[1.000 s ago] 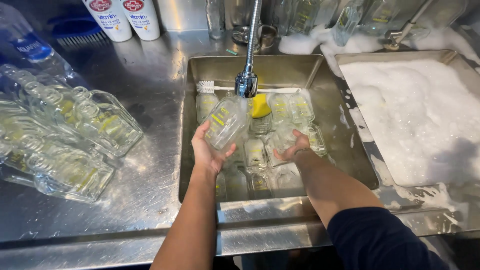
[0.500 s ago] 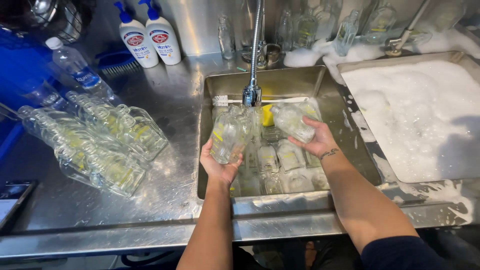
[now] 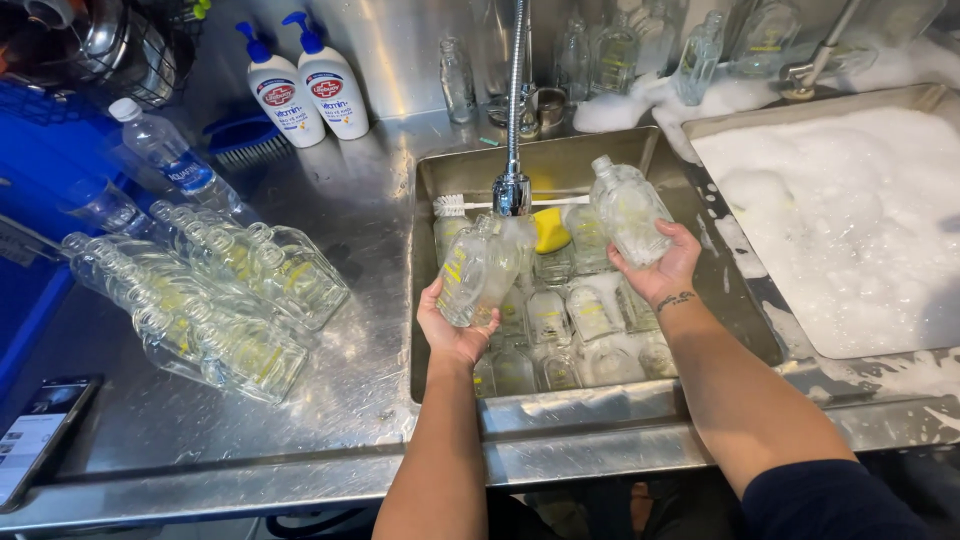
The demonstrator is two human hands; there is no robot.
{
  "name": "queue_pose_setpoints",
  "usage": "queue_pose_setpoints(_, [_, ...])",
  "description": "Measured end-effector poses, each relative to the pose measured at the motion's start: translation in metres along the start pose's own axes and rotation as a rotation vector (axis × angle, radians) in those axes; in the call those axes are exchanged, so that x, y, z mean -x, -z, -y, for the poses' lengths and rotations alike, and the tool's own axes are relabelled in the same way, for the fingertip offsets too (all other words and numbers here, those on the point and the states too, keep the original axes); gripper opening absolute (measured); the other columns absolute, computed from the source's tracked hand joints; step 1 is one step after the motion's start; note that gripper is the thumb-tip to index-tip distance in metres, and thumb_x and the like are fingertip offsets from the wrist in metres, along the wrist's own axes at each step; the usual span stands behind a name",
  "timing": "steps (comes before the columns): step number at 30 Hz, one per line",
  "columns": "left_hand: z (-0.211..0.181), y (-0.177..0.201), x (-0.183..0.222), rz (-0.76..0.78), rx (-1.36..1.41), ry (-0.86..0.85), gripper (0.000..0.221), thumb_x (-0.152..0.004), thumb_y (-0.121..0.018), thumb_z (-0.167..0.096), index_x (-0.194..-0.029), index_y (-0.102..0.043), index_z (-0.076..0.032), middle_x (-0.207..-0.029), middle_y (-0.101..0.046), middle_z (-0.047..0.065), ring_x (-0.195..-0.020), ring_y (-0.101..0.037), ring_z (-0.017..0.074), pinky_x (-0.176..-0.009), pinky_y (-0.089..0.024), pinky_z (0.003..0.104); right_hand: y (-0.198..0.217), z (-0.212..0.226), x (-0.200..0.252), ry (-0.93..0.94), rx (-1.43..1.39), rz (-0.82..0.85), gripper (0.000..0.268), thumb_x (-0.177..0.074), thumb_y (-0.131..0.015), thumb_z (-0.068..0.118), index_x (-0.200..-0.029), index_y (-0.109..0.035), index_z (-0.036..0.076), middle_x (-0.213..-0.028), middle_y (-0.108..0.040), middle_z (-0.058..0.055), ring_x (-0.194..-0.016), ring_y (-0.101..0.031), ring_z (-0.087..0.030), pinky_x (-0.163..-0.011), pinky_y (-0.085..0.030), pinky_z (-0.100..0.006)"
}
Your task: Rinsing glass bottles under a faucet and placing them in a sink for cleaning.
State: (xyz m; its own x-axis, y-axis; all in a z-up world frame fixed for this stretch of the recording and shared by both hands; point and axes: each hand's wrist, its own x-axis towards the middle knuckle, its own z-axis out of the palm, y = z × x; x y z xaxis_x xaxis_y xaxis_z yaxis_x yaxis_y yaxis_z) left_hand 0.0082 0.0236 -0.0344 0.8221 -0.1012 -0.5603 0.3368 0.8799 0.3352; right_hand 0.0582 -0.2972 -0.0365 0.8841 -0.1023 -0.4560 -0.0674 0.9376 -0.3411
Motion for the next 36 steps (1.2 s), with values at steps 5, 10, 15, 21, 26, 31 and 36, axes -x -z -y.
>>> queue_pose_setpoints(5, [0.0, 0.003, -0.002, 0.013, 0.006, -0.002, 0.055, -0.069, -0.068, -0.051, -0.11, -0.066, -0.015, -0.105, -0.071, 0.015, -0.085, -0.065, 0.0381, -0.06, -0.056, 0.048, -0.004, 0.0, 0.008, 0.015, 0.0, 0.008, 0.051, -0.061, -0.068, 0.02, -0.11, -0.07, 0.008, -0.11, -0.075, -0.013, -0.093, -0.07, -0.037, -0.074, -0.058, -0.051])
queue_pose_setpoints(10, [-0.002, -0.001, 0.003, 0.027, 0.022, 0.011, 0.055, -0.07, -0.068, -0.05, -0.11, -0.065, -0.013, -0.105, -0.07, 0.016, -0.085, -0.065, 0.0375, -0.059, -0.056, 0.047, -0.004, -0.001, 0.005, 0.027, 0.003, 0.008, 0.052, -0.06, -0.067, 0.02, -0.11, -0.07, 0.009, -0.111, -0.075, -0.013, -0.091, -0.068, -0.037, -0.072, -0.056, -0.049])
queue_pose_setpoints(15, [-0.002, 0.001, 0.001, 0.038, 0.003, 0.006, 0.058, -0.071, -0.068, -0.051, -0.115, -0.063, -0.013, -0.108, -0.069, 0.017, -0.087, -0.065, 0.0379, -0.06, -0.057, 0.046, -0.007, -0.001, 0.009, 0.037, 0.003, 0.019, 0.053, -0.059, -0.067, 0.019, -0.111, -0.07, 0.007, -0.11, -0.075, -0.015, -0.09, -0.069, -0.038, -0.07, -0.055, -0.05])
queue_pose_setpoints(21, [-0.003, 0.003, -0.001, 0.042, 0.006, -0.002, 0.06, -0.069, -0.068, -0.051, -0.115, -0.063, -0.013, -0.108, -0.069, 0.018, -0.086, -0.065, 0.0389, -0.061, -0.057, 0.047, 0.001, 0.0, -0.002, 0.034, -0.003, 0.024, 0.055, -0.059, -0.067, 0.018, -0.113, -0.07, 0.007, -0.112, -0.075, -0.016, -0.09, -0.069, -0.039, -0.07, -0.055, -0.052])
queue_pose_setpoints(26, [-0.003, 0.003, 0.001, 0.057, 0.017, 0.0, 0.057, -0.071, -0.067, -0.05, -0.114, -0.065, -0.012, -0.107, -0.07, 0.019, -0.086, -0.066, 0.0393, -0.058, -0.057, 0.048, -0.001, 0.001, 0.0, 0.038, -0.02, 0.027, 0.056, -0.059, -0.066, 0.017, -0.113, -0.069, 0.006, -0.113, -0.074, -0.017, -0.09, -0.068, -0.04, -0.07, -0.055, -0.052])
queue_pose_setpoints(31, [-0.005, 0.009, -0.002, 0.07, -0.003, 0.015, 0.056, -0.071, -0.067, -0.05, -0.112, -0.065, -0.012, -0.106, -0.07, 0.019, -0.085, -0.067, 0.039, -0.057, -0.058, 0.048, -0.001, 0.001, 0.0, 0.041, -0.033, 0.017, 0.055, -0.059, -0.066, 0.017, -0.113, -0.069, 0.007, -0.114, -0.074, -0.017, -0.092, -0.068, -0.04, -0.071, -0.056, -0.052])
queue_pose_setpoints(36, [-0.006, 0.017, -0.011, 0.068, -0.028, 0.03, 0.059, -0.07, -0.066, -0.052, -0.113, -0.067, -0.012, -0.107, -0.071, 0.02, -0.085, -0.068, 0.0398, -0.057, -0.058, 0.049, -0.003, 0.001, 0.001, 0.04, -0.03, 0.026, 0.058, -0.059, -0.066, 0.017, -0.116, -0.069, 0.007, -0.115, -0.074, -0.015, -0.093, -0.067, -0.039, -0.071, -0.054, -0.051])
